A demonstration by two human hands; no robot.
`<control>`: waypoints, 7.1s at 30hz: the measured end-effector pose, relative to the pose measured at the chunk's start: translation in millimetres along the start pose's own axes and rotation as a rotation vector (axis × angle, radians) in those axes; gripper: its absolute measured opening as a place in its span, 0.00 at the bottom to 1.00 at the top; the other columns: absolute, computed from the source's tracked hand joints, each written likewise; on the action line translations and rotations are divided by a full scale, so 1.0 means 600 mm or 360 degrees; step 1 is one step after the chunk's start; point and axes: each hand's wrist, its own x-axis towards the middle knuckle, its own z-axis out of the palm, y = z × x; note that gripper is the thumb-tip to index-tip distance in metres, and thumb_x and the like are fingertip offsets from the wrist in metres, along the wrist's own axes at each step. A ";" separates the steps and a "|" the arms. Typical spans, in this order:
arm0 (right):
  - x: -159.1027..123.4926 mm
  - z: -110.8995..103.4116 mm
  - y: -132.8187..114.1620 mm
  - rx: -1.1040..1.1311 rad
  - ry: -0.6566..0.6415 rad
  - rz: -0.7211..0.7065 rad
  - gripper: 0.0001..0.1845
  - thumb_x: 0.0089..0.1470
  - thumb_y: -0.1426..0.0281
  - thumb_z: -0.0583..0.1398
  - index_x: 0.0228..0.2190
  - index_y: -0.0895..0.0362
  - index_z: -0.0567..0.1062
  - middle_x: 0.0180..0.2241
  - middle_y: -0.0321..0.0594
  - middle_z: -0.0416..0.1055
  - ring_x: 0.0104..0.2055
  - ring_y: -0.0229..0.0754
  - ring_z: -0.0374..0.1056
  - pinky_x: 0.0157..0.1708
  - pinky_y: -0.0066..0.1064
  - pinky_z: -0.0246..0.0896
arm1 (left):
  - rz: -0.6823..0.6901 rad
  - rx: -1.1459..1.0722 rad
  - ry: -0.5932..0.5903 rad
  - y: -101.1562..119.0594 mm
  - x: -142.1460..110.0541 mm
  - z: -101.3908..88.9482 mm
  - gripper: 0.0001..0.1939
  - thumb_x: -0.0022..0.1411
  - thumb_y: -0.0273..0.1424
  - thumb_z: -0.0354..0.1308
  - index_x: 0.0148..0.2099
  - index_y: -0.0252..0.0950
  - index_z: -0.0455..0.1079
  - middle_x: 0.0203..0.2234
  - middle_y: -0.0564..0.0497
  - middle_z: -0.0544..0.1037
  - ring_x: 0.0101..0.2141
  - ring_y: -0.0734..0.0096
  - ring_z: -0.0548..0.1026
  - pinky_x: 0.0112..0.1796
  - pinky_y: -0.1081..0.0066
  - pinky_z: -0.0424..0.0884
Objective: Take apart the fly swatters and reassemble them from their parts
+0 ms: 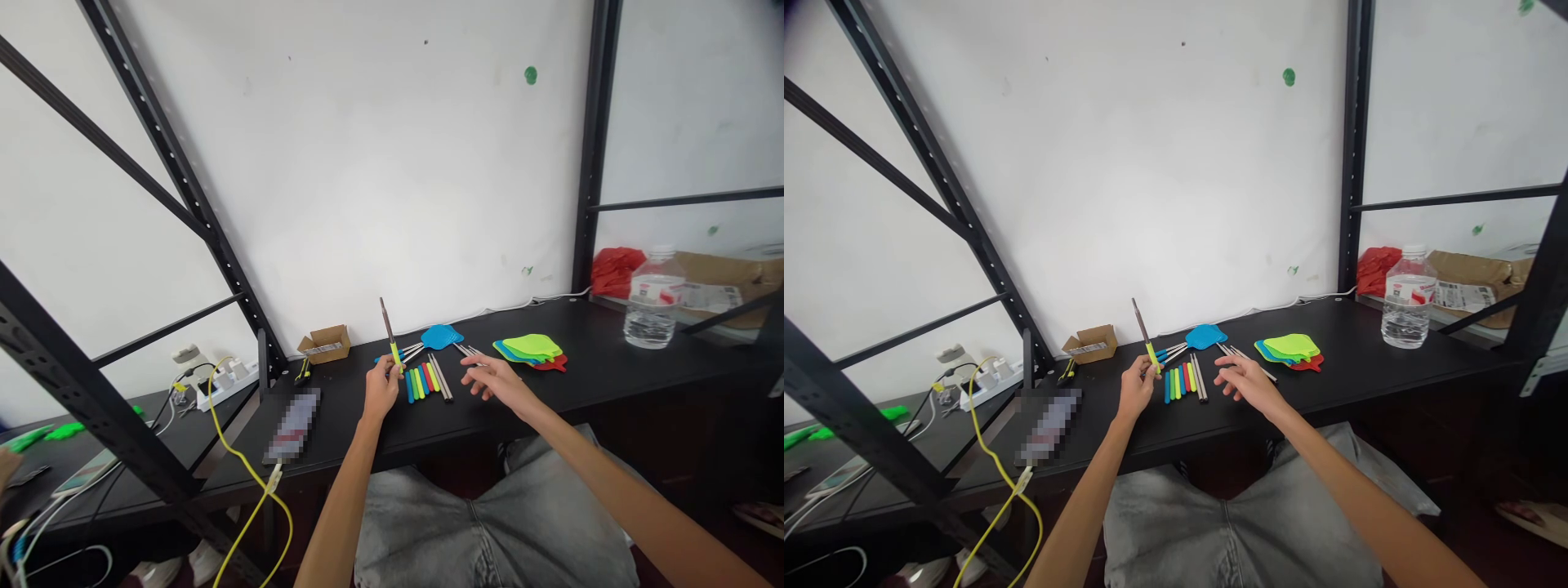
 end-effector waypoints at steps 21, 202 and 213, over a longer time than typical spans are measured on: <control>0.008 0.000 0.015 -0.0098 -0.0064 -0.0026 0.18 0.53 0.62 0.59 0.44 0.56 0.73 0.33 0.42 0.77 0.27 0.37 0.69 0.22 0.26 0.60 | -0.0040 -0.0103 0.0120 0.000 0.001 0.001 0.11 0.67 0.38 0.51 0.46 0.37 0.68 0.35 0.47 0.80 0.30 0.67 0.78 0.32 0.70 0.73; -0.010 -0.094 -0.066 -0.0518 0.0651 -0.0640 0.21 0.57 0.50 0.55 0.38 0.55 0.71 0.33 0.42 0.73 0.32 0.46 0.69 0.27 0.32 0.66 | 0.0332 0.0719 -0.0184 0.001 -0.006 -0.003 0.14 0.71 0.32 0.45 0.51 0.42 0.71 0.41 0.48 0.78 0.40 0.64 0.75 0.37 0.69 0.69; -0.006 -0.086 -0.053 -0.0512 0.0581 -0.0585 0.23 0.59 0.51 0.53 0.44 0.55 0.71 0.34 0.43 0.73 0.31 0.47 0.70 0.24 0.33 0.67 | 0.0411 0.0737 -0.0222 -0.003 -0.006 0.001 0.15 0.71 0.30 0.44 0.50 0.41 0.70 0.37 0.47 0.78 0.37 0.65 0.75 0.35 0.69 0.68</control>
